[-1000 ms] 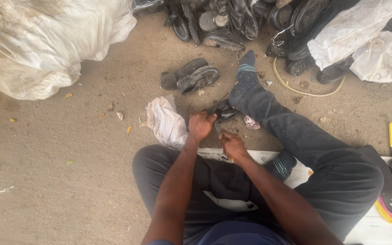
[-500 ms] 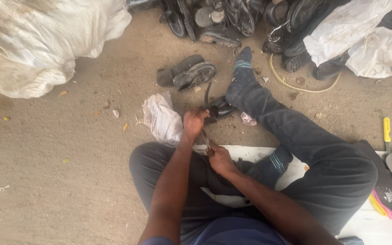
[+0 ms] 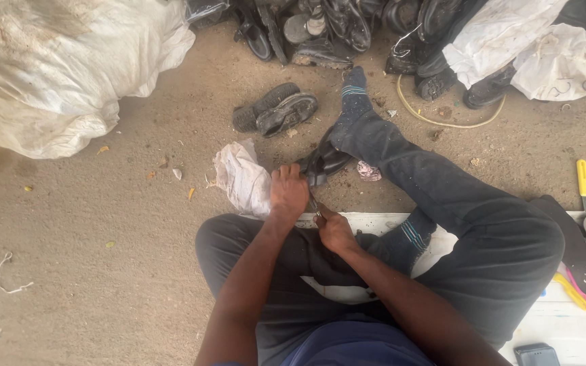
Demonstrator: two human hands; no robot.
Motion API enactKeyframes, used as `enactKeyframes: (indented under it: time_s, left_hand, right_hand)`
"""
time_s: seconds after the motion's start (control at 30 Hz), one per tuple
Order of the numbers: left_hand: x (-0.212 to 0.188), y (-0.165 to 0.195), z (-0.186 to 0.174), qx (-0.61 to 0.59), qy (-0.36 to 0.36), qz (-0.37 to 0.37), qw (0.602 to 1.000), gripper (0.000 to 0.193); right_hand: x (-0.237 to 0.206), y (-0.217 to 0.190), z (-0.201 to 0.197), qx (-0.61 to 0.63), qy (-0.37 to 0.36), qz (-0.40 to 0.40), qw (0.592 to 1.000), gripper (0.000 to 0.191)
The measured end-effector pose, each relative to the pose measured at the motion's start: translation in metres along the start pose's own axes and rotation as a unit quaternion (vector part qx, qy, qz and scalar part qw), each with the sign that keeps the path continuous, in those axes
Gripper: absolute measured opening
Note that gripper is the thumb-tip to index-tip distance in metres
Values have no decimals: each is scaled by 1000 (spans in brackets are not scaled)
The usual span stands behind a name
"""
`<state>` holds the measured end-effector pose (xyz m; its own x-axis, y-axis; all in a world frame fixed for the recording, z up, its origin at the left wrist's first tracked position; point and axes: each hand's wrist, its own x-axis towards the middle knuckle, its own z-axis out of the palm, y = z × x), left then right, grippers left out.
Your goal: The person sits on the ground and uses a knife to scrape and clean the soles and edges of several black shoes. They handle the shoes one by one, picking them up from a pile, working on them, and placing them back down.
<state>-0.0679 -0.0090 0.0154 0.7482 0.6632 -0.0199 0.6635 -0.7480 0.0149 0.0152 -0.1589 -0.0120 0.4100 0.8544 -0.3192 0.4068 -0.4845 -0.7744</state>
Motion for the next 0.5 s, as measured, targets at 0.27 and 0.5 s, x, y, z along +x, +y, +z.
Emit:
enactKeyframes:
  time_s: [0.27,0.5]
  left_hand:
    - [-4,32,27,-197,146,127,961,7]
    - [9,82,32,-453,175,-67,872,15]
  right_hand:
    - [2,11,-24,-55,17,46,997,31]
    - [13,24,-73,-46,18,-20,999,46]
